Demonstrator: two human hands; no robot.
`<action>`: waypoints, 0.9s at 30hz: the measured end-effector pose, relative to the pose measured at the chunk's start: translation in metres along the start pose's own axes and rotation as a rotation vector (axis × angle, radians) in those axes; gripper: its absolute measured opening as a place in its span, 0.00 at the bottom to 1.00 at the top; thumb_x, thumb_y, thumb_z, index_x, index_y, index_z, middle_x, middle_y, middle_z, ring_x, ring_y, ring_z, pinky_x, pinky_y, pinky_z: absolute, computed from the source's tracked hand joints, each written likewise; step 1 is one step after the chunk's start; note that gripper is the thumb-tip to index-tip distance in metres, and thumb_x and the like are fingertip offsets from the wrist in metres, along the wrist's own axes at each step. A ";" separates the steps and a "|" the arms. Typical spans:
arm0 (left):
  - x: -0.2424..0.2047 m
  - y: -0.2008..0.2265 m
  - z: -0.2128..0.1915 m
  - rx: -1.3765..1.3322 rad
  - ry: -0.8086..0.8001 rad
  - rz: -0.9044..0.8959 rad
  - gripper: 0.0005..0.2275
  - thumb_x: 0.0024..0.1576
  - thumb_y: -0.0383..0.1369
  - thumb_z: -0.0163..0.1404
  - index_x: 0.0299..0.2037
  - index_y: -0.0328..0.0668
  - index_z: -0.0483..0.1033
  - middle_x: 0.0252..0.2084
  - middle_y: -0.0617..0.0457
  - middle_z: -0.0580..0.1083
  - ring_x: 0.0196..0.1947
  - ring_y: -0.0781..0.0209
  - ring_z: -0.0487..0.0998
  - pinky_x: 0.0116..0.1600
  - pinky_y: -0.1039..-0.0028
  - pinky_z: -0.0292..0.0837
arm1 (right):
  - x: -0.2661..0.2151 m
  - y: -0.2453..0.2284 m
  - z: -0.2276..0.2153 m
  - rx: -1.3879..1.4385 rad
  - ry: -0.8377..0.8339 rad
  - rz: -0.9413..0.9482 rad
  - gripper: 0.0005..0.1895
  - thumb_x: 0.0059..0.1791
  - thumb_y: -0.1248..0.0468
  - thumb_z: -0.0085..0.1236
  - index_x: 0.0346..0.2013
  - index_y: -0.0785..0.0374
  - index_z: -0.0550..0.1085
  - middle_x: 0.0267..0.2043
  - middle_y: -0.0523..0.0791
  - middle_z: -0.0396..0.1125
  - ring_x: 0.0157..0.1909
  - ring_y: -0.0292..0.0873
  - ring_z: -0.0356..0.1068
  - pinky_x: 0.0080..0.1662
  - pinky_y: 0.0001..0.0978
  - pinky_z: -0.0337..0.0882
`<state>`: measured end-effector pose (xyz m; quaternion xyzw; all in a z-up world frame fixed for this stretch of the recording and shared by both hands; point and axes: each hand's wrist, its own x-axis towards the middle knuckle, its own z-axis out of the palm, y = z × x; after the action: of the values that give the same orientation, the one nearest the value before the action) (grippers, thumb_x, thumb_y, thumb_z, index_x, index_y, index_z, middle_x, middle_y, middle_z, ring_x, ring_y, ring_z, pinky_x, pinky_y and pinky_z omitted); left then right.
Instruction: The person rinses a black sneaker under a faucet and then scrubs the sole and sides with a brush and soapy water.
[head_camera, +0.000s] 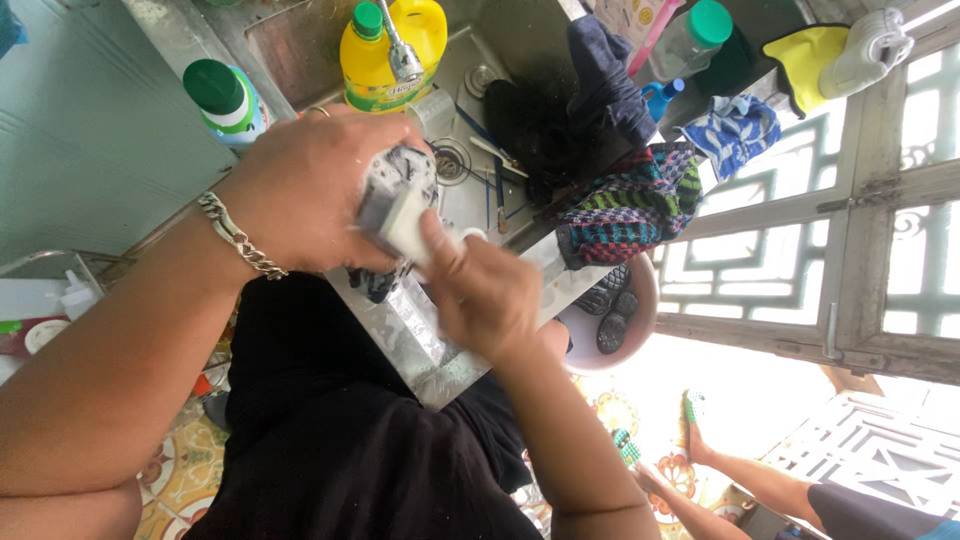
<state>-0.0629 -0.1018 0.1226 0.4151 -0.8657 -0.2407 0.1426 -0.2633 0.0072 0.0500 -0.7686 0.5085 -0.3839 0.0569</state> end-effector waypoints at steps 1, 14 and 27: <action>0.001 -0.001 -0.001 0.032 -0.015 -0.009 0.36 0.28 0.44 0.72 0.49 0.45 0.74 0.40 0.47 0.78 0.46 0.44 0.79 0.47 0.55 0.74 | 0.011 0.013 0.003 -0.017 0.015 0.037 0.27 0.52 0.64 0.67 0.65 0.51 0.72 0.25 0.44 0.60 0.25 0.44 0.62 0.30 0.39 0.62; -0.009 -0.016 0.002 -0.013 0.063 0.047 0.40 0.29 0.47 0.73 0.53 0.43 0.72 0.46 0.41 0.77 0.49 0.39 0.77 0.52 0.55 0.72 | -0.003 0.010 0.019 -0.098 -0.011 -0.048 0.28 0.50 0.67 0.65 0.65 0.53 0.71 0.22 0.43 0.59 0.23 0.43 0.63 0.28 0.40 0.63; -0.014 -0.010 0.003 0.014 0.124 0.126 0.40 0.30 0.46 0.74 0.54 0.41 0.72 0.46 0.44 0.77 0.49 0.40 0.77 0.52 0.54 0.72 | 0.018 0.010 0.005 -0.072 0.001 -0.046 0.30 0.50 0.67 0.66 0.67 0.51 0.71 0.23 0.42 0.60 0.23 0.41 0.62 0.29 0.39 0.62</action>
<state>-0.0490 -0.0959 0.1140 0.3751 -0.8811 -0.1990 0.2081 -0.2634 -0.0142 0.0514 -0.7816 0.5041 -0.3668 0.0200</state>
